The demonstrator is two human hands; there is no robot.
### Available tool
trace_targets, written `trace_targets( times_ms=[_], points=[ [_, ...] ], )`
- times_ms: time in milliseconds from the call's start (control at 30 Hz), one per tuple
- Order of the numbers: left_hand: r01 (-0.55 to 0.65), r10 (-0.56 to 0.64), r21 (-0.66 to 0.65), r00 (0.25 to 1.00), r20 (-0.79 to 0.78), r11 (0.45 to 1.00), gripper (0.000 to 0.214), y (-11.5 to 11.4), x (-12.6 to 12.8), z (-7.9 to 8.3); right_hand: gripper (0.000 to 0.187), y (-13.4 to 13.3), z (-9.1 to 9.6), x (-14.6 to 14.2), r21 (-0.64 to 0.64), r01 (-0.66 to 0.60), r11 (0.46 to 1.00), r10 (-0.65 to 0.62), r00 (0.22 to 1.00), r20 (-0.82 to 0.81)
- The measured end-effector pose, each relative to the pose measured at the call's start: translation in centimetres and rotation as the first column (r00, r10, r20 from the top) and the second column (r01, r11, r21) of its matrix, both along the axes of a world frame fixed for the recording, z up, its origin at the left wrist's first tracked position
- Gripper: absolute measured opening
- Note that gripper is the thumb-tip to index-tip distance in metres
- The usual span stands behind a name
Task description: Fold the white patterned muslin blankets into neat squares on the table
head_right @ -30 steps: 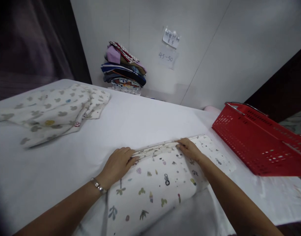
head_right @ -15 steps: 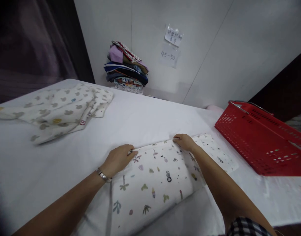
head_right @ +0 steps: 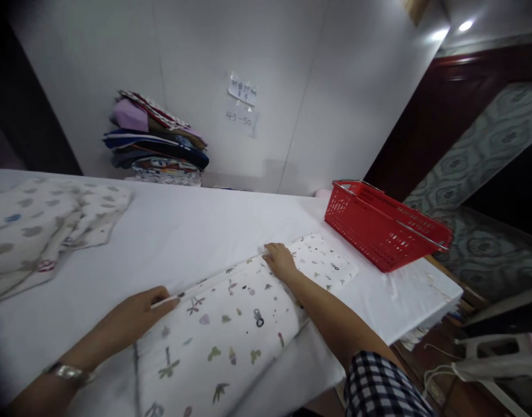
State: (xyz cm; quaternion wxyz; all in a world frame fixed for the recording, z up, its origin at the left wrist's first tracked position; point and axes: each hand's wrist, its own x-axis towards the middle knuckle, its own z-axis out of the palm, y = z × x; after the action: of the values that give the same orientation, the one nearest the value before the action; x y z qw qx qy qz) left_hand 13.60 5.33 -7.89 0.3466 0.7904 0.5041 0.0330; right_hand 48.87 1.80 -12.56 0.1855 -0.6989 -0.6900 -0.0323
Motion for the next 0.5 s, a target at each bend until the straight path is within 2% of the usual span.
trace_targets(
  times_ms=[67,167,367,433,500],
  points=[
    [-0.029,0.04,0.097,0.993,-0.107,0.995,0.04,-0.2,0.0,-0.4,0.039,-0.1,0.3,0.0,0.011,0.004,1.0,-0.003,1.0,-0.01],
    [-0.012,0.04,0.164,0.986,-0.163,0.986,0.038,-0.4,0.1,-1.0,0.046,-0.8,0.7,0.2,0.017,0.018,1.0,-0.017,1.0,-0.026],
    [0.023,0.017,0.208,0.982,-0.19,0.978,0.038,-0.6,0.1,-1.2,0.059,-2.2,-0.1,0.5,-0.236,0.01,0.972,-0.023,0.998,-0.052],
    [0.017,0.024,0.212,0.982,-0.189,0.977,0.038,-0.7,0.1,-1.2,0.06,-2.2,-0.3,1.1,-0.225,-0.015,0.974,-0.006,0.996,-0.09],
    [0.016,0.024,0.225,0.984,-0.175,0.974,0.039,-0.6,0.1,-1.3,0.057,-2.1,-0.1,2.5,-0.15,-0.002,0.989,-0.016,0.993,-0.119]
  ],
)
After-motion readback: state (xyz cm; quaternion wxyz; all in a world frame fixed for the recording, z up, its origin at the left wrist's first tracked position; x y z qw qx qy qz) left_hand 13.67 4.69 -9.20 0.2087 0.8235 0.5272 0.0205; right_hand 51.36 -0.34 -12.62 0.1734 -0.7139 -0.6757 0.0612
